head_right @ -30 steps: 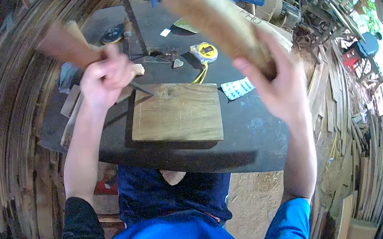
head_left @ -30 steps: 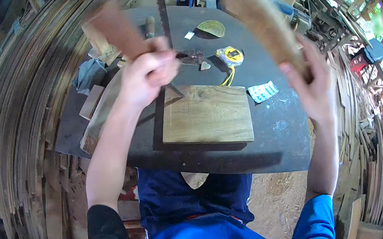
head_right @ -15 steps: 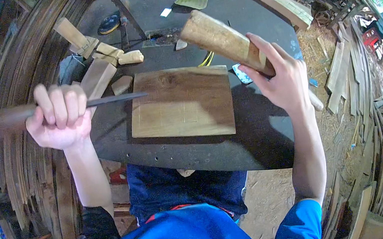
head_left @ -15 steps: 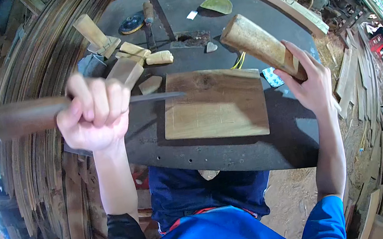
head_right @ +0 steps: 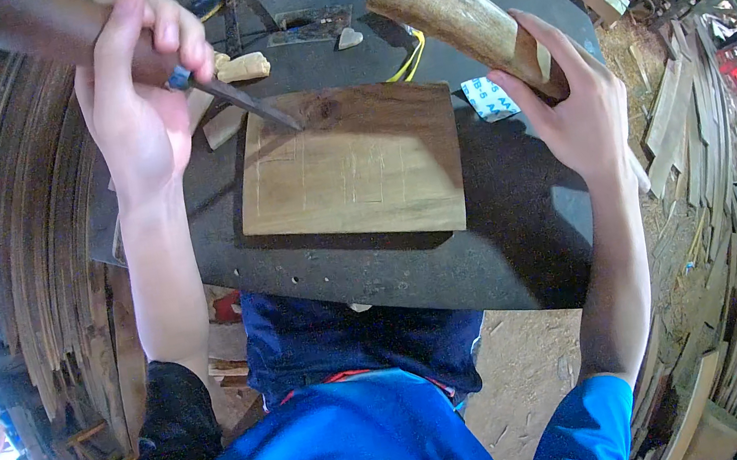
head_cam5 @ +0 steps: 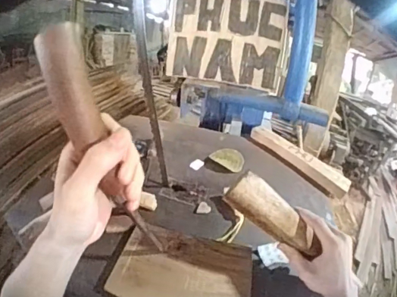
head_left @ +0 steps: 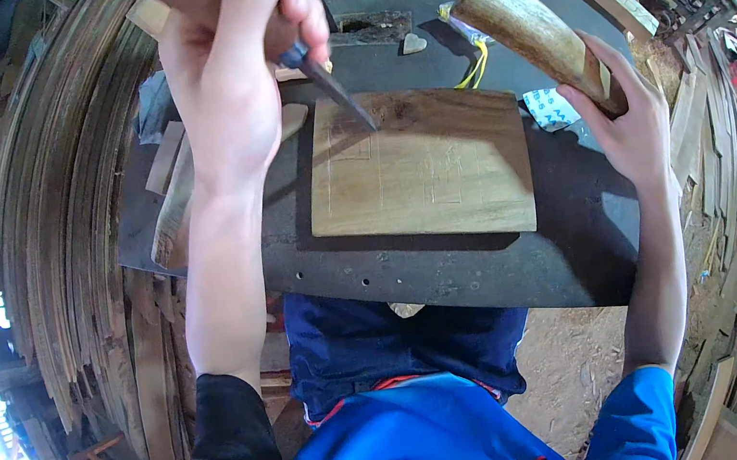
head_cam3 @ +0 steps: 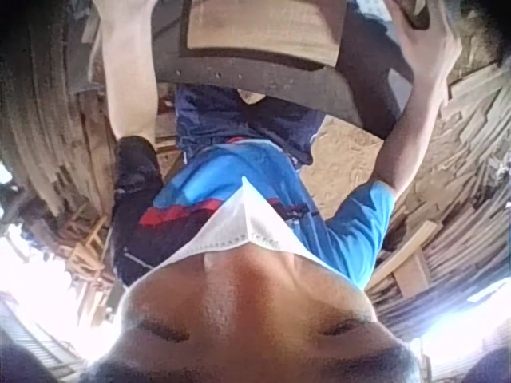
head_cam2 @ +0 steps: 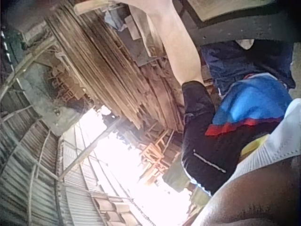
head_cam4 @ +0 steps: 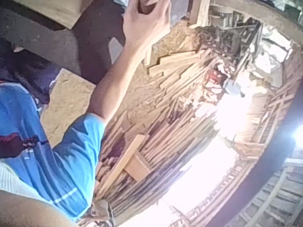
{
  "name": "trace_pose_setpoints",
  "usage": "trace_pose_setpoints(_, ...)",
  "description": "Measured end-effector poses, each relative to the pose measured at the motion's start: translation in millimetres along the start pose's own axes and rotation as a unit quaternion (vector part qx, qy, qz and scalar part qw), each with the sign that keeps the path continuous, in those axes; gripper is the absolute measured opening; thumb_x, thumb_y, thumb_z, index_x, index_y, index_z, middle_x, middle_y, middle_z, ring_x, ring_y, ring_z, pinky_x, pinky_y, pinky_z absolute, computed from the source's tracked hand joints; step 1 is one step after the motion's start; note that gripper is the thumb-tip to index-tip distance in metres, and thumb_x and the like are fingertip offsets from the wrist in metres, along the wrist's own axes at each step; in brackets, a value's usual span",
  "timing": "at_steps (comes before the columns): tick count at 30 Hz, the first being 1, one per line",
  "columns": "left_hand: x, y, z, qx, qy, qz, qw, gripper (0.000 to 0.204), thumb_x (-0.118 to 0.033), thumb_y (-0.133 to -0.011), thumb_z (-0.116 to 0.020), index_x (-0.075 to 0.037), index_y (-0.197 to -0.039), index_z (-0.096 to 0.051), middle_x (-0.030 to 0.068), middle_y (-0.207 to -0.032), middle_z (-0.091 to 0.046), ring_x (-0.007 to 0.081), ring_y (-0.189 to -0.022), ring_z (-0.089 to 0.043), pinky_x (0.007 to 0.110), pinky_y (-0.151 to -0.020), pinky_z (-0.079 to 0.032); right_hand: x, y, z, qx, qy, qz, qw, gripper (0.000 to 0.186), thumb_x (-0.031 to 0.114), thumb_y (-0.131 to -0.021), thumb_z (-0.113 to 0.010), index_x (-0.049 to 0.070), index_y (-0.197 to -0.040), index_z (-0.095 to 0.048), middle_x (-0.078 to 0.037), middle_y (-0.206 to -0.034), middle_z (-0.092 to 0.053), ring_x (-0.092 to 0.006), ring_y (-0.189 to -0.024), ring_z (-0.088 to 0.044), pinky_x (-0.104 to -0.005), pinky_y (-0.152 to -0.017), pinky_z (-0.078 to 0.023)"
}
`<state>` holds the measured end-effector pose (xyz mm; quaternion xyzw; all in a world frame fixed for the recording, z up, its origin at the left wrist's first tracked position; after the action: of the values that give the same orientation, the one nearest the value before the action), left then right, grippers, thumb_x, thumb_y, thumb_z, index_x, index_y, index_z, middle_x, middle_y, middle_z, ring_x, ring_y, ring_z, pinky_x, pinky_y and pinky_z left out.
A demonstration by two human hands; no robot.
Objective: Using a chisel and mallet to carve wood.
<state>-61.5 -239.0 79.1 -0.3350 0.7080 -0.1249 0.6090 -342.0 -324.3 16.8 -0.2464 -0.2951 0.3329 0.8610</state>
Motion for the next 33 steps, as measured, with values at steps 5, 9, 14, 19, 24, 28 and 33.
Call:
trace_pose_setpoints(5,15.0,-16.8,15.2,-0.040,-0.054,-0.035,0.997,0.025,-0.029,-0.099,-0.050,-0.004,-0.096,-0.053,0.0012,-0.056,-0.046,0.0098,-0.045,-0.049,0.025,-0.041,-0.047,2.7,-1.1,-6.6,0.024,0.005,0.002,1.000,0.050,0.030,-0.078,-0.078,0.014,-0.122,-0.061,-0.012,-0.099,-0.070,-0.0284,-0.085,-0.070,-0.0344,-0.071,-0.054)
trace_pose_setpoints(9,21.6,-18.8,-5.3,0.073,0.117,0.067,0.988,0.026,-0.032,-0.100,-0.049,-0.012,-0.082,-0.050,-0.0050,-0.050,-0.037,0.0062,-0.036,-0.032,0.022,-0.033,-0.028,2.0,1.2,-2.4,0.022,0.007,0.008,1.000,0.049,0.030,-0.078,-0.078,0.014,-0.122,-0.062,-0.012,-0.097,-0.070,-0.0282,-0.083,-0.070,-0.0343,-0.069,-0.054)
trace_pose_setpoints(14,38.2,-28.7,-15.6,0.218,0.595,0.126,0.763,0.033,-0.030,-0.098,-0.050,-0.015,-0.070,-0.040,-0.0056,-0.044,-0.028,0.0064,-0.033,-0.023,0.023,-0.031,-0.018,5.1,1.1,-4.2,0.017,0.005,0.022,1.000,0.049,0.030,-0.078,-0.079,0.015,-0.122,-0.062,-0.011,-0.095,-0.070,-0.0253,-0.078,-0.070,-0.0333,-0.066,-0.054)
trace_pose_setpoints(19,41.8,-29.3,-16.3,0.189,0.587,0.149,0.773,0.031,-0.028,-0.097,-0.051,-0.015,-0.070,-0.041,-0.0062,-0.045,-0.028,0.0057,-0.033,-0.022,0.023,-0.030,-0.017,0.6,2.3,-10.8,0.038,0.011,0.005,0.999,0.051,0.031,-0.077,-0.079,0.015,-0.122,-0.062,-0.010,-0.089,-0.069,-0.0208,-0.060,-0.061,-0.0317,-0.059,-0.050)
trace_pose_setpoints(24,40.7,-28.1,-21.7,0.165,0.583,0.157,0.780,0.031,-0.028,-0.097,-0.052,-0.016,-0.070,-0.042,-0.0065,-0.045,-0.029,0.0049,-0.033,-0.022,0.022,-0.030,-0.017,1.3,1.4,-11.3,0.031,0.004,0.014,0.999,0.051,0.031,-0.077,-0.079,0.015,-0.122,-0.062,-0.010,-0.083,-0.067,-0.0208,-0.057,-0.058,-0.0317,-0.056,-0.049)
trace_pose_setpoints(28,35.0,-24.1,-29.8,0.155,0.553,0.143,0.806,0.030,-0.026,-0.097,-0.052,-0.016,-0.071,-0.043,-0.0069,-0.045,-0.029,0.0042,-0.034,-0.023,0.022,-0.031,-0.017,1.8,2.1,-10.6,0.037,0.010,0.004,0.999,0.051,0.031,-0.077,-0.079,0.016,-0.122,-0.062,-0.010,-0.080,-0.065,-0.0210,-0.055,-0.056,-0.0322,-0.055,-0.048)
trace_pose_setpoints(33,33.7,-22.5,-24.7,0.069,0.303,0.105,0.945,0.031,-0.023,-0.098,-0.052,-0.016,-0.069,-0.043,-0.0081,-0.046,-0.030,0.0038,-0.035,-0.024,0.022,-0.032,-0.017,-0.3,3.0,-8.3,0.041,0.012,-0.003,0.999,0.051,0.032,-0.077,-0.079,0.016,-0.123,-0.062,-0.010,-0.084,-0.067,-0.0218,-0.060,-0.060,-0.0317,-0.057,-0.049)
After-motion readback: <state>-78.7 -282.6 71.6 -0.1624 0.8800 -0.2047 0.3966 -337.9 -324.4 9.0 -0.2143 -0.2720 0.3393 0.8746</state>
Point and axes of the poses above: each hand's wrist, its own y-axis away from the middle knuckle, its own z-axis out of the back of the hand, x = y × z, the point moved 7 cm from there along -y, towards the middle knuckle
